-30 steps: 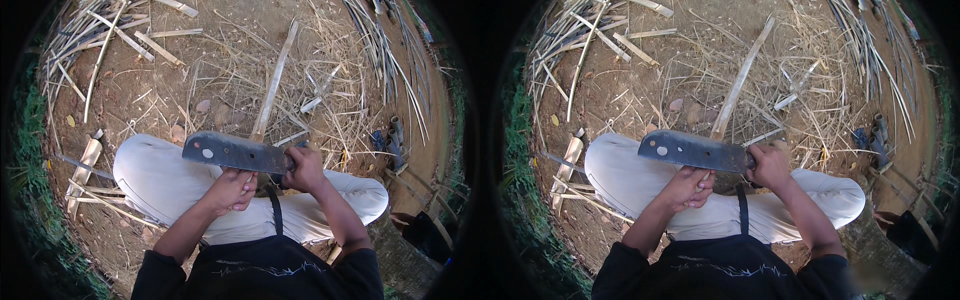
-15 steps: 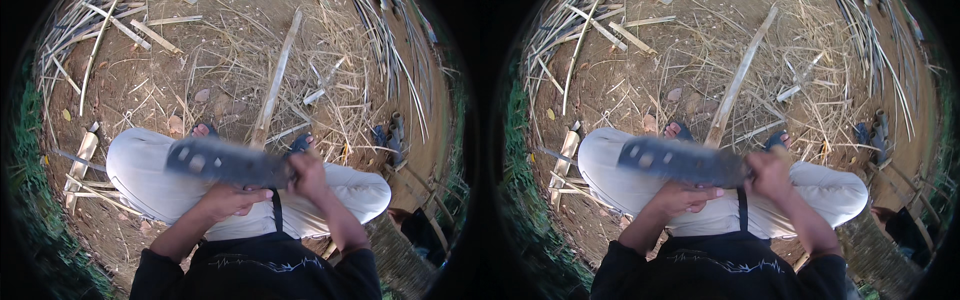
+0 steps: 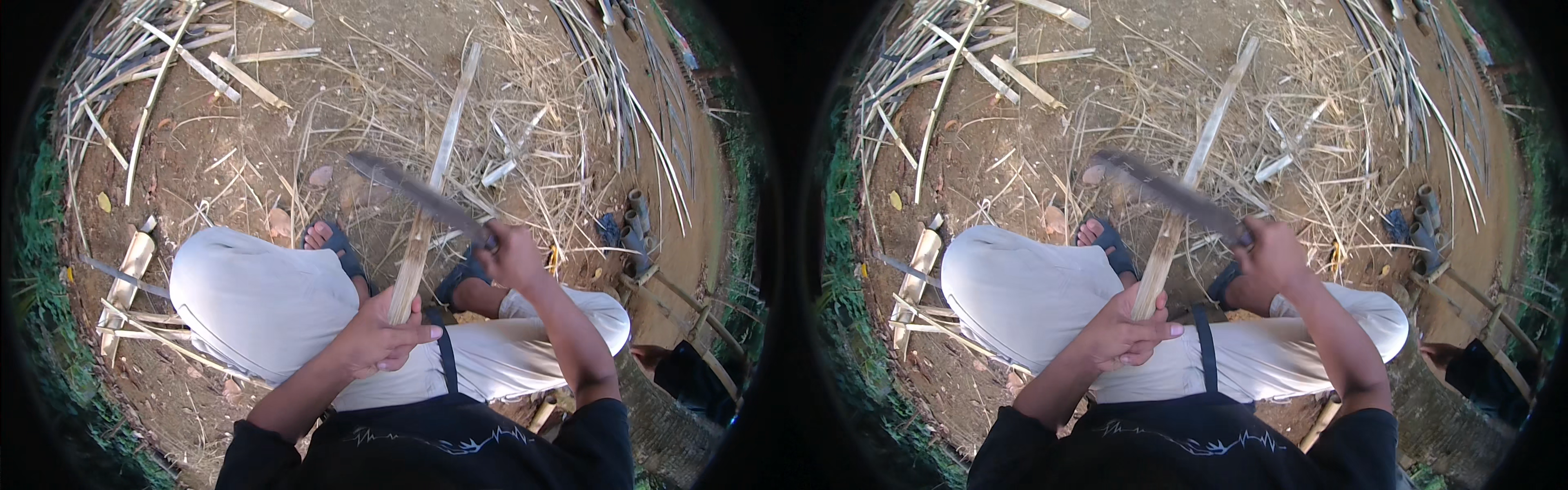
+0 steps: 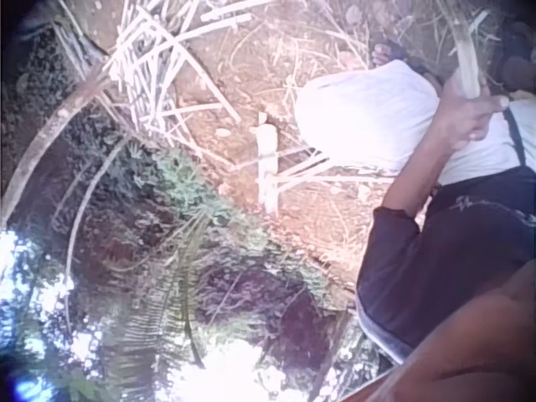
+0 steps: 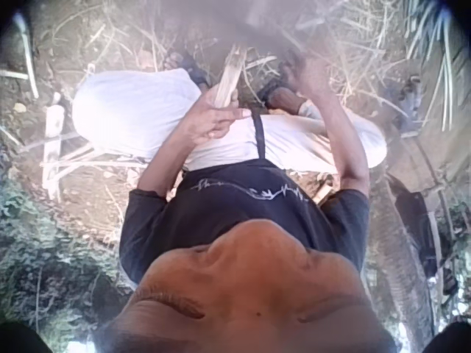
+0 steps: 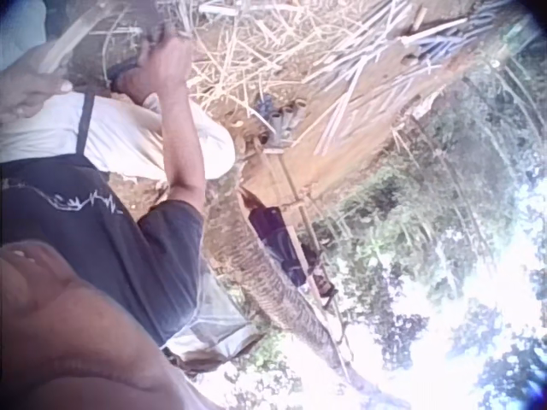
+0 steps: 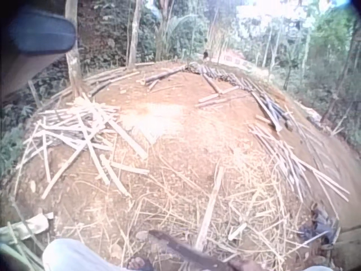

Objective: The person uses a cleaver to shave and smooth long strips of wood while sitting on the ground. They repeatedly run the blade along the length of the wood pieces, removing small shavings to thin the material.

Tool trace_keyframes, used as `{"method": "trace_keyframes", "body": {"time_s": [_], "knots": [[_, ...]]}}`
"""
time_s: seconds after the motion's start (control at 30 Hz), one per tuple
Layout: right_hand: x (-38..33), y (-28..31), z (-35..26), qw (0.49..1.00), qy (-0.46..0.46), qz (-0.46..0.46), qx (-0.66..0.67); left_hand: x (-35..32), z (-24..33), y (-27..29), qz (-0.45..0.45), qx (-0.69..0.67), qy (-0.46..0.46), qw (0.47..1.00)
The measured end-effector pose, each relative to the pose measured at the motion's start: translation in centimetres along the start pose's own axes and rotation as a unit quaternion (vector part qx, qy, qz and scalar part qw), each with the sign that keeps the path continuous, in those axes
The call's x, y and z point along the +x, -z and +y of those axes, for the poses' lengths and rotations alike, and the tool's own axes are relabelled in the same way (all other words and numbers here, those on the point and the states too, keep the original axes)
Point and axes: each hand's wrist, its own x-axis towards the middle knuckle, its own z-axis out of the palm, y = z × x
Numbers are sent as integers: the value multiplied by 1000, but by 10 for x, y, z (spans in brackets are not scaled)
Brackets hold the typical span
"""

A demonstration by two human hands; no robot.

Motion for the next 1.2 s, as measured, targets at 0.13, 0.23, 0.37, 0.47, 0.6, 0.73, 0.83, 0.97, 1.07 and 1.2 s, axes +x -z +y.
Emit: {"method": "trace_keyframes", "body": {"time_s": [0.13,0.23,0.37,0.47,0.6,0.73,0.83,0.97,1.07,1.2], "knots": [[5,6,2,985,140,22,-94,-7,-4,-4,8,8,21,1000],[35,8,41,998,-49,-8,-30,-15,-7,-10,2,-6,20,1000],[24,5,11,996,13,17,-81,-15,10,-2,9,-19,43,999],[11,0,7,967,248,51,-11,-16,5,-6,-1,-30,42,999],[50,2,72,998,-47,15,-24,-22,-14,-15,34,16,25,999],[40,1,39,997,-40,11,-62,-26,2,-12,45,-15,80,996],[25,-6,32,984,168,15,-59,-29,-5,-13,59,-17,72,995],[67,4,98,998,-37,-25,-44,-58,-19,-14,116,71,132,982],[75,-8,109,996,-60,-1,-61,-78,-25,2,105,51,125,985],[44,-19,30,998,-9,-45,-41,-77,-26,3,105,-5,137,985]]}}
